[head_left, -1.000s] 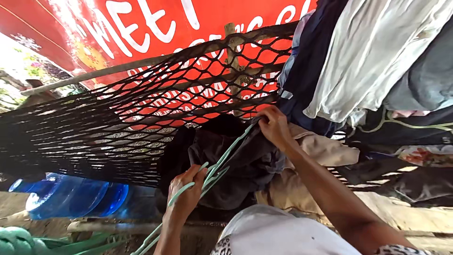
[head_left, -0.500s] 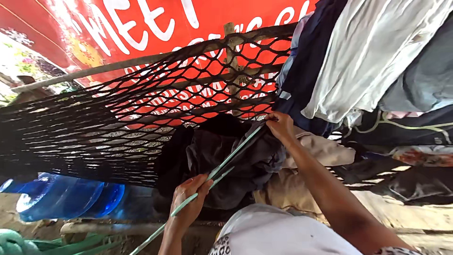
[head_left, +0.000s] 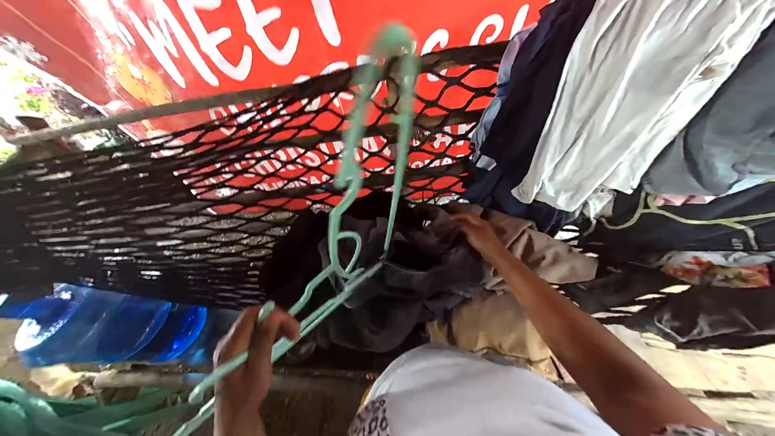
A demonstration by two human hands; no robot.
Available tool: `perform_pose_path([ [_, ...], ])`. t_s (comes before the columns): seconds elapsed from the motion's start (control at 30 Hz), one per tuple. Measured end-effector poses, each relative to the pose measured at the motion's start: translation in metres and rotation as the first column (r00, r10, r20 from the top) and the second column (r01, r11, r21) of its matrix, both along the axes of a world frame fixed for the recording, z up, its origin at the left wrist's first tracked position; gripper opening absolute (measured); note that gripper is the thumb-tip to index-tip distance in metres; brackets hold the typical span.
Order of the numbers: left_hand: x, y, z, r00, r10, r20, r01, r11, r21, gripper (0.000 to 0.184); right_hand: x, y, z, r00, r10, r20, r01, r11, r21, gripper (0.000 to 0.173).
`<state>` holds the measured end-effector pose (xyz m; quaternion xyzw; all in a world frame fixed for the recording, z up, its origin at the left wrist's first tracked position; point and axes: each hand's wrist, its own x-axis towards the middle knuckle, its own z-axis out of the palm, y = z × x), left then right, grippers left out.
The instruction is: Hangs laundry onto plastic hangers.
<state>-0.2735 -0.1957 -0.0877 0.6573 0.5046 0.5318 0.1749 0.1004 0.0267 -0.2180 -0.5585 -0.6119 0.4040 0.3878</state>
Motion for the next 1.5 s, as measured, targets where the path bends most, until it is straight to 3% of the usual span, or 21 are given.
perform_pose_path([
  [0.03, 0.0, 0.007, 0.001, 1.0, 0.024, 0.016, -0.024, 1.0, 0.003, 0.026, -0.016, -0.003, 0.007, 0.985, 0.153, 0.075, -0.153, 0.988, -0.004, 0.033],
  [0.1, -0.004, 0.017, 0.001, 0.987, 0.022, 0.158, -0.023, 1.0, 0.0, 0.022, -0.043, -0.018, 0.027, 0.847, 0.452, 0.28, -0.45, 0.89, -0.076, 0.037],
  [0.17, -0.02, 0.017, 0.0, 0.92, 0.026, 0.392, -0.036, 0.999, 0.017, 0.022, -0.058, -0.045, 0.043, 0.674, 0.647, 0.357, -0.603, 0.761, -0.24, 0.041],
  [0.23, -0.054, 0.01, -0.004, 0.819, 0.064, 0.57, -0.111, 0.993, 0.048, 0.028, -0.063, -0.066, 0.043, 0.577, 0.747, 0.33, -0.672, 0.664, -0.328, 0.037],
  [0.3, -0.108, 0.004, -0.018, 0.711, 0.01, 0.703, -0.157, 0.977, 0.145, 0.022, -0.059, -0.069, 0.038, 0.577, 0.755, 0.31, -0.678, 0.655, -0.333, 0.032],
  [0.37, -0.139, -0.006, -0.025, 0.615, 0.004, 0.788, -0.23, 0.957, 0.174, 0.025, -0.045, -0.053, 0.04, 0.718, 0.646, 0.26, -0.592, 0.763, -0.259, 0.028],
  [0.47, -0.136, -0.019, -0.023, 0.609, -0.053, 0.792, -0.158, 0.97, 0.186, 0.033, -0.02, -0.03, 0.065, 0.782, 0.578, 0.234, -0.556, 0.816, -0.159, 0.029],
  [0.5, -0.125, -0.017, -0.025, 0.626, -0.06, 0.777, -0.118, 0.978, 0.17, 0.033, -0.02, -0.03, 0.076, 0.757, 0.606, 0.244, -0.591, 0.794, -0.141, 0.028],
  [0.6, -0.048, 0.009, -0.022, 0.642, 0.075, 0.763, -0.221, 0.971, 0.09, 0.045, -0.049, -0.057, 0.099, 0.644, 0.751, 0.143, -0.706, 0.656, -0.265, 0.031],
  [0.7, -0.005, 0.042, -0.029, 0.424, 0.023, 0.905, -0.251, 0.964, 0.093, 0.052, -0.088, -0.089, 0.079, 0.584, 0.807, -0.092, -0.759, 0.502, -0.414, 0.034],
  [0.8, 0.011, 0.056, -0.041, 0.255, 0.007, 0.967, -0.229, 0.972, 0.054, 0.054, -0.103, -0.107, 0.066, 0.507, 0.812, -0.291, -0.851, 0.416, -0.322, 0.032],
  [0.87, 0.006, 0.056, -0.05, 0.239, 0.007, 0.971, -0.23, 0.972, 0.05, 0.054, -0.088, -0.103, 0.075, 0.503, 0.797, -0.335, -0.863, 0.437, -0.254, 0.028],
  [0.97, -0.022, 0.047, -0.063, 0.215, -0.016, 0.976, -0.266, 0.961, 0.074, 0.056, -0.036, -0.093, 0.092, 0.599, 0.676, -0.43, -0.795, 0.567, -0.216, 0.024],
  [1.03, -0.037, 0.041, -0.067, 0.157, -0.043, 0.987, -0.292, 0.952, 0.088, 0.059, -0.007, -0.085, 0.101, 0.587, 0.619, -0.522, -0.771, 0.625, -0.127, 0.023],
  [1.13, -0.024, 0.044, -0.067, 0.129, -0.05, 0.99, -0.257, 0.963, 0.082, 0.057, 0.0, -0.072, 0.114, 0.425, 0.791, -0.441, -0.839, 0.527, 0.136, 0.02],
  [1.23, 0.018, 0.057, -0.064, 0.204, -0.055, 0.978, -0.137, 0.987, 0.084, 0.054, -0.042, -0.088, 0.123, 0.482, 0.83, -0.28, -0.839, 0.529, 0.125, 0.029],
  [1.3, 0.038, 0.067, -0.058, 0.214, 0.004, 0.977, -0.132, 0.991, 0.025, 0.052, -0.074, -0.105, 0.119, 0.298, 0.946, -0.127, -0.948, 0.309, 0.079, 0.027],
  [1.4, 0.025, 0.073, -0.06, 0.162, 0.056, 0.985, -0.164, 0.986, -0.029, 0.053, -0.101, -0.122, 0.115, -0.12, 0.991, -0.054, -0.992, -0.121, -0.019, 0.028],
  [1.43, 0.012, 0.071, -0.067, 0.154, 0.027, 0.988, -0.177, 0.984, 0.001, 0.053, -0.097, -0.119, 0.117, -0.138, 0.989, -0.045, -0.99, -0.138, -0.002, 0.028],
  [1.47, -0.003, 0.065, -0.077, 0.147, -0.009, 0.989, -0.203, 0.978, 0.039, 0.054, -0.084, -0.114, 0.12, -0.057, 0.998, -0.038, -0.998, -0.055, 0.039, 0.026],
  [1.5, -0.021, 0.056, -0.088, 0.135, -0.037, 0.99, -0.242, 0.968, 0.07, 0.055, -0.064, -0.108, 0.125, 0.112, 0.992, -0.052, -0.99, 0.116, 0.084, 0.025],
])
